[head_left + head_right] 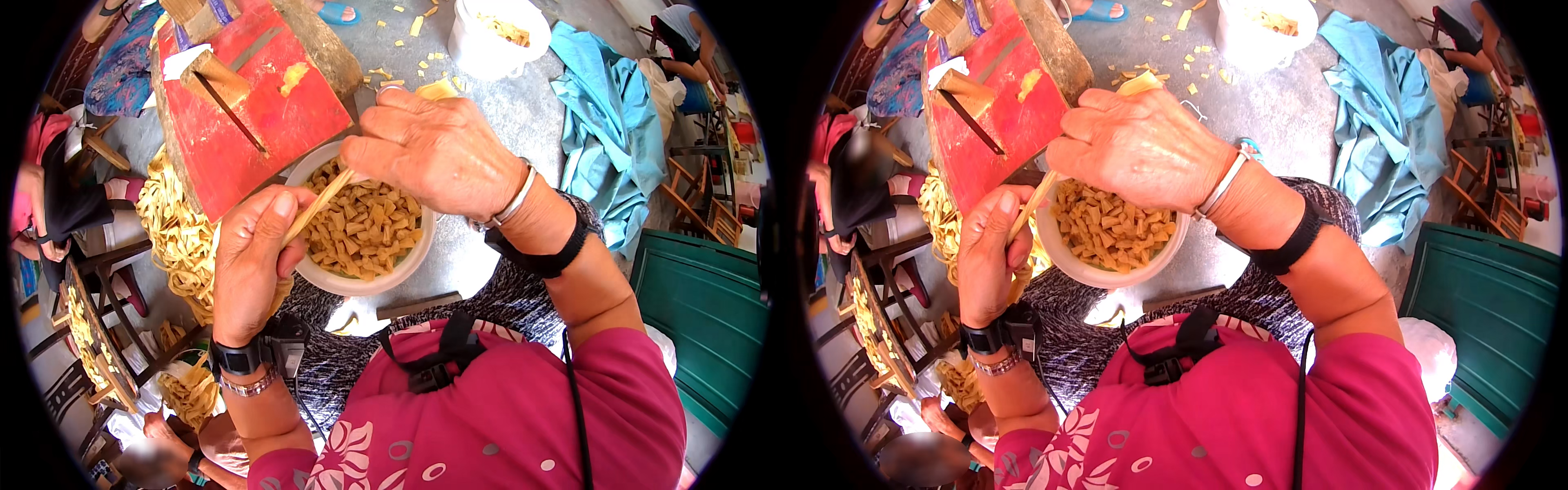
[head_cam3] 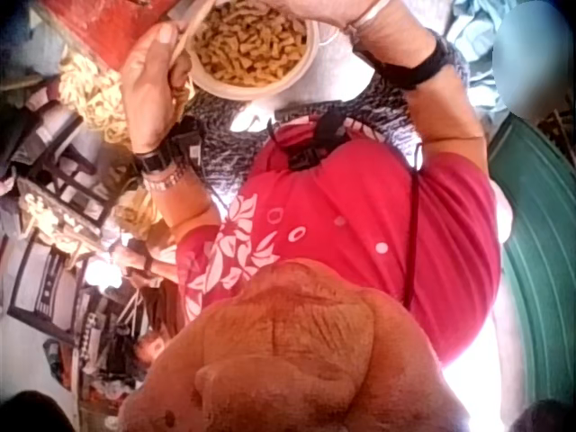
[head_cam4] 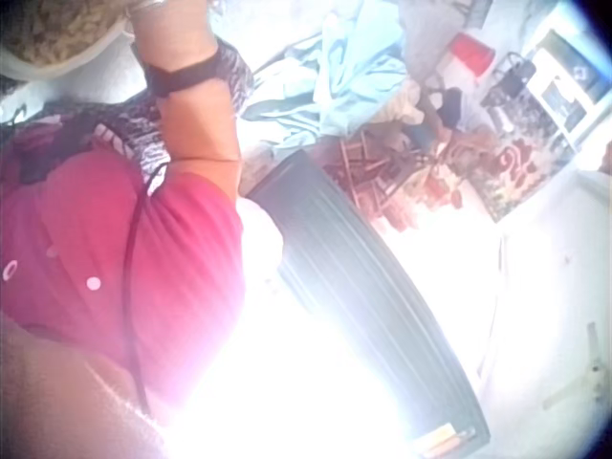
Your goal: The person manipulates thin strips of plant material by hand, twisting and knotting them into small bundles and dropping the finished bundles into a plastic bucket.
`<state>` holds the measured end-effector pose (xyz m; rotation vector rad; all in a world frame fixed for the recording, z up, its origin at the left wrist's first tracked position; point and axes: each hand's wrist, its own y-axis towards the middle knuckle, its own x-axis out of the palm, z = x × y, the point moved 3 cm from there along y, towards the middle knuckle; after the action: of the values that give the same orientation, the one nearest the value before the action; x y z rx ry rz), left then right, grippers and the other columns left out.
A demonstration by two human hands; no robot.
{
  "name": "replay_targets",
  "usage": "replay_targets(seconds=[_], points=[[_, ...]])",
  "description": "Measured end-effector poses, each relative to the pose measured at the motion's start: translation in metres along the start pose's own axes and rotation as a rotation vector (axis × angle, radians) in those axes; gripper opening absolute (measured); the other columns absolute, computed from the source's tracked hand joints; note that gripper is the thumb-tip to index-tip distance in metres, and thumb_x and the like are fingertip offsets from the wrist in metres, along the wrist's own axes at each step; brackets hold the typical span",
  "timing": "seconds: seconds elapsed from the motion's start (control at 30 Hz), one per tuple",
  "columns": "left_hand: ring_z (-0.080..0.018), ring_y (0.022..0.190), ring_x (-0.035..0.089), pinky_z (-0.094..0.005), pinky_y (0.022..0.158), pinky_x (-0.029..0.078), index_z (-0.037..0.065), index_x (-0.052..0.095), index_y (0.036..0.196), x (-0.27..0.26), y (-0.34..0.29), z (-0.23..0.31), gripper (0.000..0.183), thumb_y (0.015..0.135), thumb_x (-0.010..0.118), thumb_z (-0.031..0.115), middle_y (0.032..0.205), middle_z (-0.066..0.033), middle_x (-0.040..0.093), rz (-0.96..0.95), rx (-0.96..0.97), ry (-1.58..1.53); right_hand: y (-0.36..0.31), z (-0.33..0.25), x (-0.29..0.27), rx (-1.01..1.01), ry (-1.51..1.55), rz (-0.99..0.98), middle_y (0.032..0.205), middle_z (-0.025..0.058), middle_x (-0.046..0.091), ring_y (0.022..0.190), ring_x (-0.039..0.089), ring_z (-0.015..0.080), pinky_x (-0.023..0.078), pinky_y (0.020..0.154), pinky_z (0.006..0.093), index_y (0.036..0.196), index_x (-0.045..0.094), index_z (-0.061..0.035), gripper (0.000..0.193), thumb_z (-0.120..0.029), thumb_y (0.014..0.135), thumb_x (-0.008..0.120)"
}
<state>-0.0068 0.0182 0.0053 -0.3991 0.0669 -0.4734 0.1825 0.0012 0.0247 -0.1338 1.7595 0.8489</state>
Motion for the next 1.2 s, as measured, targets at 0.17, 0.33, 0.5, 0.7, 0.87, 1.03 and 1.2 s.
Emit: replay_targets(seconds=[0.17,0.33,0.5,0.7,0.87,1.03,1.2], points=[[-0.0018,0.045,0.030,-0.0177,0.042,0.022,-0.002,0.059,0.098,-0.002,0.001,-0.003,0.030,0.096,0.045,0.024,0.055,0.0041,0.041,-0.100,-0.030,-0.033,-0.006,0.010,-0.005,0.017,-0.021,0.031,0.071,0.0010,0.051,0.075,0.056,0.0200,0.047,0.056,0.0311,0.075,0.054,-0.0128,0.008,-0.018,0.071,0.057],[-0.0018,0.045,0.029,-0.0164,0.043,0.023,-0.002,0.059,0.100,0.001,-0.002,0.001,0.035,0.097,0.041,0.028,0.058,0.0002,0.045,-0.216,-0.107,-0.024,-0.021,0.024,0.000,0.107,0.009,0.049,0.070,0.0036,0.052,0.075,0.058,0.0240,0.047,0.057,0.0346,0.079,0.055,-0.0127,0.007,-0.018,0.073,0.056],[-0.0041,0.048,0.036,-0.0173,0.046,0.029,-0.001,0.058,0.104,-0.002,0.000,0.001,0.032,0.096,0.040,0.025,0.062,-0.0015,0.050,-0.264,-0.052,-0.033,-0.023,0.029,-0.004,0.177,0.041,-0.025,0.079,0.0098,0.059,0.073,0.058,0.0284,0.048,0.061,0.0342,0.101,0.062,-0.0099,0.020,-0.019,0.084,0.058],[-0.0088,0.055,0.046,-0.0259,0.064,0.049,-0.003,0.052,0.112,0.000,0.004,-0.003,0.032,0.094,0.042,0.021,0.071,-0.0040,0.052,-0.328,0.027,0.078,-0.037,0.038,0.014,0.376,0.525,-0.147,0.089,0.0028,0.062,0.075,0.058,0.0098,0.049,0.053,0.0232,0.113,0.056,-0.0071,0.026,-0.022,0.092,0.052],[-0.0083,0.058,0.049,-0.0262,0.065,0.049,-0.003,0.052,0.112,0.009,0.008,-0.007,0.030,0.094,0.045,0.021,0.073,-0.0033,0.053,-0.391,0.008,0.021,-0.036,0.002,0.026,0.650,1.120,-0.291,0.080,0.0034,0.060,0.070,0.058,0.0120,0.047,0.058,0.0242,0.103,0.058,-0.0063,0.021,-0.023,0.091,0.053],[-0.0079,0.062,0.053,-0.0218,0.062,0.046,-0.001,0.054,0.110,0.015,0.010,-0.015,0.029,0.093,0.049,0.022,0.076,-0.0023,0.056,-0.423,0.022,0.082,-0.035,0.000,0.029,0.513,1.047,-0.298,0.073,0.0048,0.059,0.061,0.050,0.0093,0.044,0.057,0.0257,0.090,0.061,-0.0033,0.022,-0.024,0.091,0.053],[-0.0038,0.063,0.052,-0.0188,0.056,0.041,0.002,0.057,0.104,0.011,0.011,-0.020,0.023,0.091,0.055,0.021,0.076,0.0001,0.058,-0.379,0.005,0.168,-0.037,0.005,0.020,0.560,0.979,-0.294,0.067,0.0059,0.058,0.064,0.054,0.0092,0.046,0.060,0.0285,0.091,0.060,-0.0032,0.027,-0.030,0.090,0.055]])
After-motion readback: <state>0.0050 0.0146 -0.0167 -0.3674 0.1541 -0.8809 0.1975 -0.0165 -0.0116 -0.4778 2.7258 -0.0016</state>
